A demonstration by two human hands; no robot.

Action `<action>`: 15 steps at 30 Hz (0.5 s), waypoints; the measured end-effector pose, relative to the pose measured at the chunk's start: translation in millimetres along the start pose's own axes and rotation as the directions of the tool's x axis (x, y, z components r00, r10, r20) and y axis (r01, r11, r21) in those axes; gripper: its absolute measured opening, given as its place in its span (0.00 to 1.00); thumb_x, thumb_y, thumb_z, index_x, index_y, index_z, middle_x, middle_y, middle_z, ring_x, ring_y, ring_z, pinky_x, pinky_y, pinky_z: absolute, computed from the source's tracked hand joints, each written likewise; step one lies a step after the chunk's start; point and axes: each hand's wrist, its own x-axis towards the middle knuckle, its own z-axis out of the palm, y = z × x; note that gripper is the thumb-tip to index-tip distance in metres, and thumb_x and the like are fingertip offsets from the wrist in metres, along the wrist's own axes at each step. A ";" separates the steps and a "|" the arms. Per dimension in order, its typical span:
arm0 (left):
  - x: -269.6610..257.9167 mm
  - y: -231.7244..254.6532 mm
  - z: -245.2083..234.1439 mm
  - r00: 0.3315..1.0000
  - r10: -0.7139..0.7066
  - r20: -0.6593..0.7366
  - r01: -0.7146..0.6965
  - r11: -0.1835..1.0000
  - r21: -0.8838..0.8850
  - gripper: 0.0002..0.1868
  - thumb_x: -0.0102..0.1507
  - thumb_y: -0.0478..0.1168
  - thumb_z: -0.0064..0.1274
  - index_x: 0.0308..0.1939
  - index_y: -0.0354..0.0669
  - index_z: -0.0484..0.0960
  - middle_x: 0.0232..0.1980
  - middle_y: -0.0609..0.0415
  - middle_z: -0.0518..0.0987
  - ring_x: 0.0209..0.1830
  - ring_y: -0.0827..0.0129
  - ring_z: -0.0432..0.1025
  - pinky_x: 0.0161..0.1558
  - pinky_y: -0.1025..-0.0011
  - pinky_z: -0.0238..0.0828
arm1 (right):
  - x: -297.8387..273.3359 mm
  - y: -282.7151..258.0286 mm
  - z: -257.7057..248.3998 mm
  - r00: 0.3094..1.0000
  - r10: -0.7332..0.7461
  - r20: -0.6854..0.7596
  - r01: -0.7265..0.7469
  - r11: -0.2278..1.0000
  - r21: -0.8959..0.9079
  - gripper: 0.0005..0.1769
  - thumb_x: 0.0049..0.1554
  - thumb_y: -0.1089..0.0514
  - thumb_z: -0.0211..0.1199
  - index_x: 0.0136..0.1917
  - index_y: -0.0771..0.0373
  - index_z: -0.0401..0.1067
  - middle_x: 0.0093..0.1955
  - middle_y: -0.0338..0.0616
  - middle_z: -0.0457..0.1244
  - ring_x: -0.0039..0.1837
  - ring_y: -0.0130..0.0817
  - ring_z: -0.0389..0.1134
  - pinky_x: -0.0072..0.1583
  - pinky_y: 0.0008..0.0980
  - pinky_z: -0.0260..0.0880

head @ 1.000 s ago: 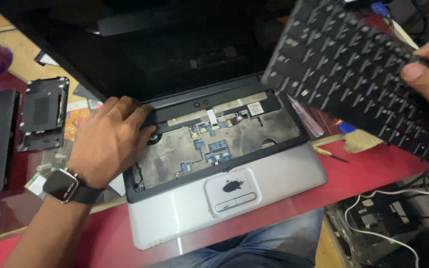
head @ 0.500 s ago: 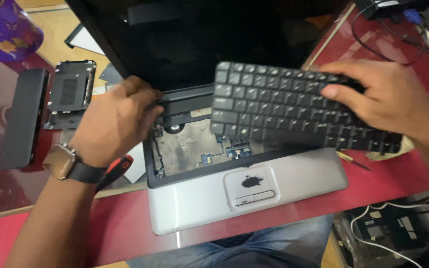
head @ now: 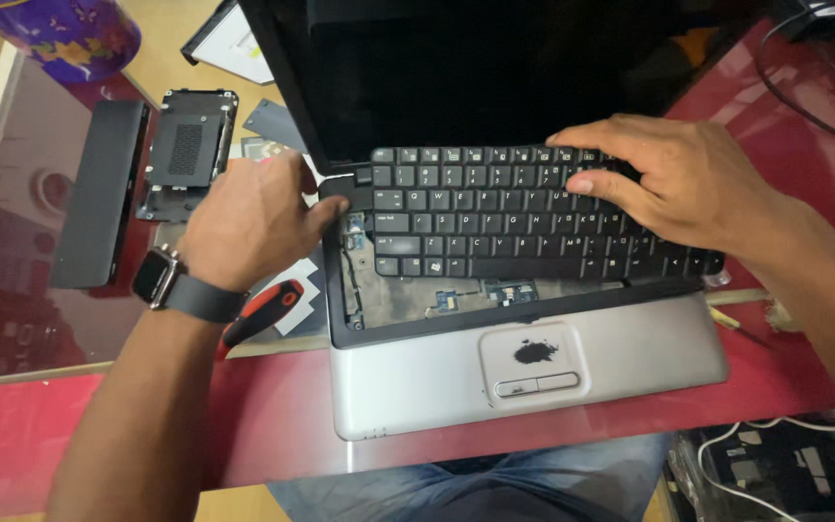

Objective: The person removes the keyboard from a silver laptop, disconnects the ribbon cable from the motherboard, and then reconnects it. They use a small tool to assist with the connector and then reposition the keyboard.

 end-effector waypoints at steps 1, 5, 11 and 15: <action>1.0 1.4 0.0 1.000 -0.020 0.013 0.021 0.998 -0.055 0.22 0.68 0.55 0.57 0.48 0.37 0.79 0.36 0.38 0.83 0.41 0.41 0.77 0.41 0.46 0.75 | 1.6 0.4 1.5 1.000 -0.001 0.002 0.001 1.000 -0.014 0.22 0.64 0.50 0.58 0.70 0.52 0.72 0.57 0.37 0.71 0.53 0.37 0.73 0.46 0.39 0.74; 2.9 3.9 -1.1 0.998 -0.064 0.024 0.066 0.990 -0.128 0.24 0.66 0.54 0.58 0.55 0.38 0.79 0.32 0.42 0.85 0.52 0.45 0.75 0.47 0.47 0.73 | 9.2 -1.7 0.7 0.999 -0.034 0.033 0.034 0.999 0.008 0.23 0.63 0.50 0.58 0.71 0.52 0.71 0.57 0.37 0.71 0.56 0.36 0.72 0.51 0.39 0.74; 3.4 -0.1 7.3 1.000 0.015 0.002 -0.014 0.998 -0.069 0.23 0.63 0.52 0.66 0.44 0.38 0.75 0.37 0.42 0.84 0.46 0.40 0.76 0.40 0.45 0.74 | 7.9 -1.5 0.5 0.999 -0.023 0.026 0.022 0.999 0.040 0.23 0.63 0.51 0.58 0.70 0.52 0.72 0.61 0.36 0.71 0.60 0.34 0.72 0.52 0.37 0.73; 6.0 -2.3 11.8 1.000 0.019 -0.019 -0.021 0.995 -0.102 0.21 0.63 0.50 0.63 0.51 0.40 0.77 0.36 0.41 0.84 0.48 0.38 0.75 0.42 0.41 0.73 | -6.8 5.3 -5.6 0.999 0.003 -0.044 0.001 0.997 0.081 0.22 0.63 0.54 0.60 0.69 0.59 0.73 0.65 0.43 0.70 0.64 0.41 0.71 0.64 0.38 0.68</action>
